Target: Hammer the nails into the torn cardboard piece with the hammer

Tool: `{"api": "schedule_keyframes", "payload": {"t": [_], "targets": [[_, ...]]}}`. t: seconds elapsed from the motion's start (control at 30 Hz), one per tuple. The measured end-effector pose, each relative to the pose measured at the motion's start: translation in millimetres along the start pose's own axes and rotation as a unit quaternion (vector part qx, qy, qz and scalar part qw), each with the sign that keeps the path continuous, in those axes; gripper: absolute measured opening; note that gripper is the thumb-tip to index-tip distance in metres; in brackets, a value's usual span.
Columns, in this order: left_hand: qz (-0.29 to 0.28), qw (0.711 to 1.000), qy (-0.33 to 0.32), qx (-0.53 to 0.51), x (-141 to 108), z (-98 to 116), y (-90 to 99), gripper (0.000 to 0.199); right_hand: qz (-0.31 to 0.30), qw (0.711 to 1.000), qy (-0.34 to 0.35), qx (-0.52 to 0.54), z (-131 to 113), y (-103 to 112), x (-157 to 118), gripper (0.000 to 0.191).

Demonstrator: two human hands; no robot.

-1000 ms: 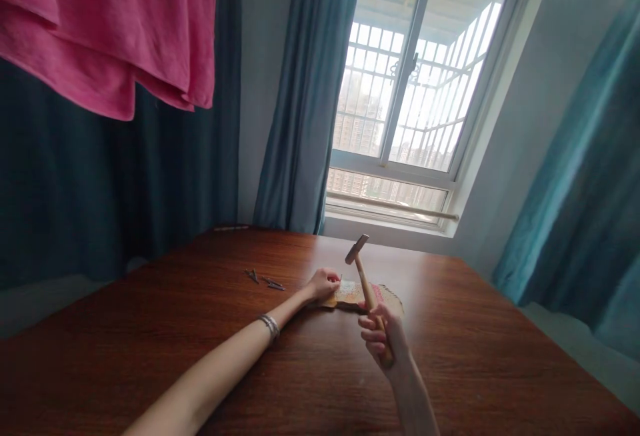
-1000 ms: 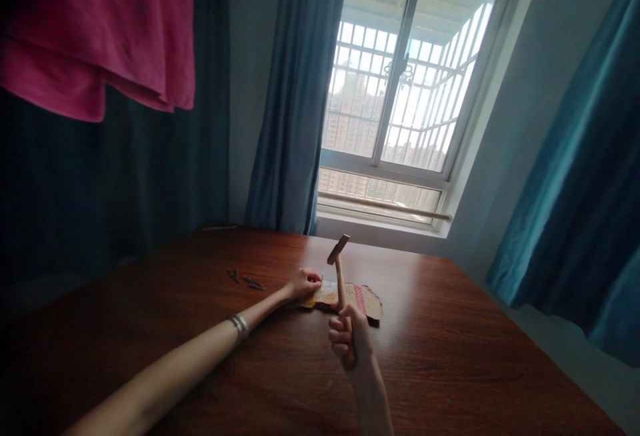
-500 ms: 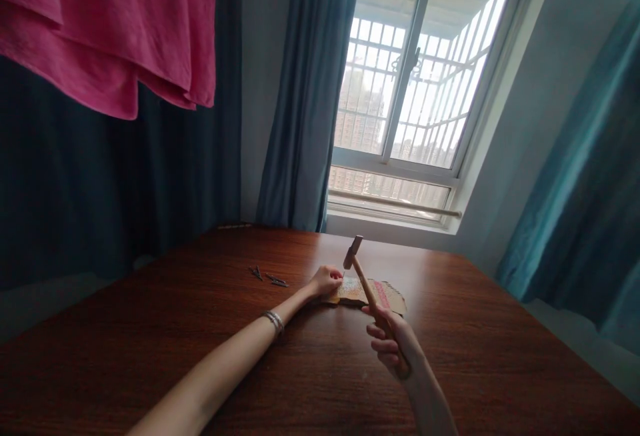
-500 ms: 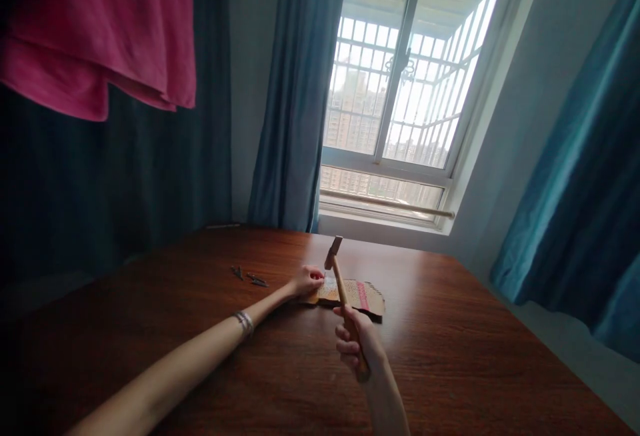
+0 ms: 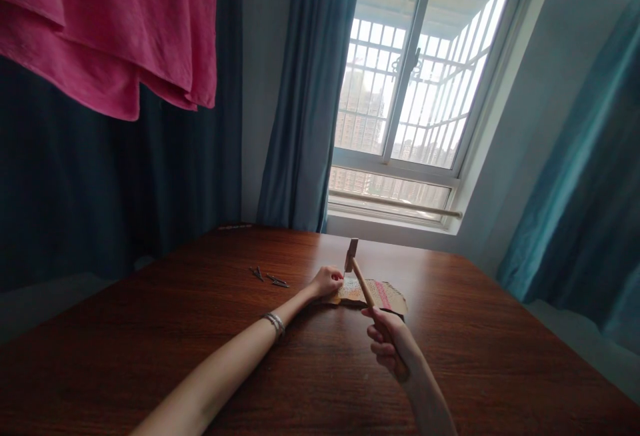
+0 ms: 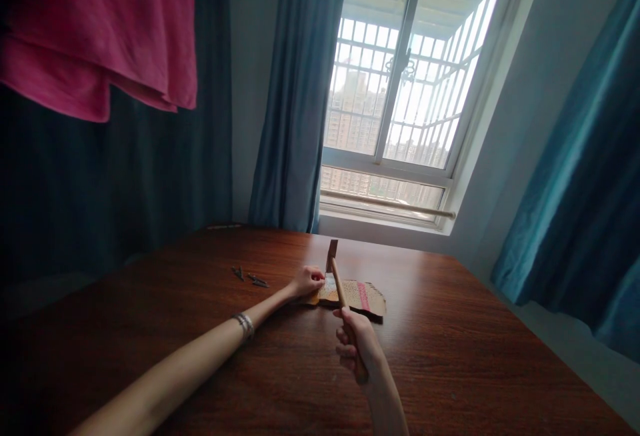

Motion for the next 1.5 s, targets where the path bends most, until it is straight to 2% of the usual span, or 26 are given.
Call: {"api": "schedule_keyframes", "payload": {"t": [0.2,0.4,0.97,1.2,1.5], "targets": [[0.005,1.000,0.000,0.010,0.2,2.0,2.2,0.015,-0.006,1.000,0.017,-0.008,-2.2,-2.1,-2.5,0.035],[0.006,1.000,0.005,0.010,1.7,-1.4,0.4,0.014,0.009,0.999,0.001,-0.033,-2.5,-2.6,-2.8,0.036],[0.007,1.000,0.005,-0.002,-0.1,2.4,2.1,0.015,-0.008,1.000,-0.011,0.002,-0.2,-1.4,0.4,0.031],[0.002,1.000,0.028,0.006,0.7,1.1,2.2,0.017,-0.018,1.000,-0.010,0.013,-3.7,-1.3,3.7,0.037],[0.007,1.000,0.023,-0.013,1.9,-1.9,1.7,0.019,-0.016,1.000,0.004,-0.002,-4.7,-4.9,-1.3,0.037]]}}
Point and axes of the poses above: each hand's wrist, its own x-axis towards the middle knuckle, its own y-axis out of the back of the hand, z = x × y, the point moved 2 cm from there along x, towards the middle knuckle, and after that the axes turned 3 degrees about y, right-handed, at the moved point
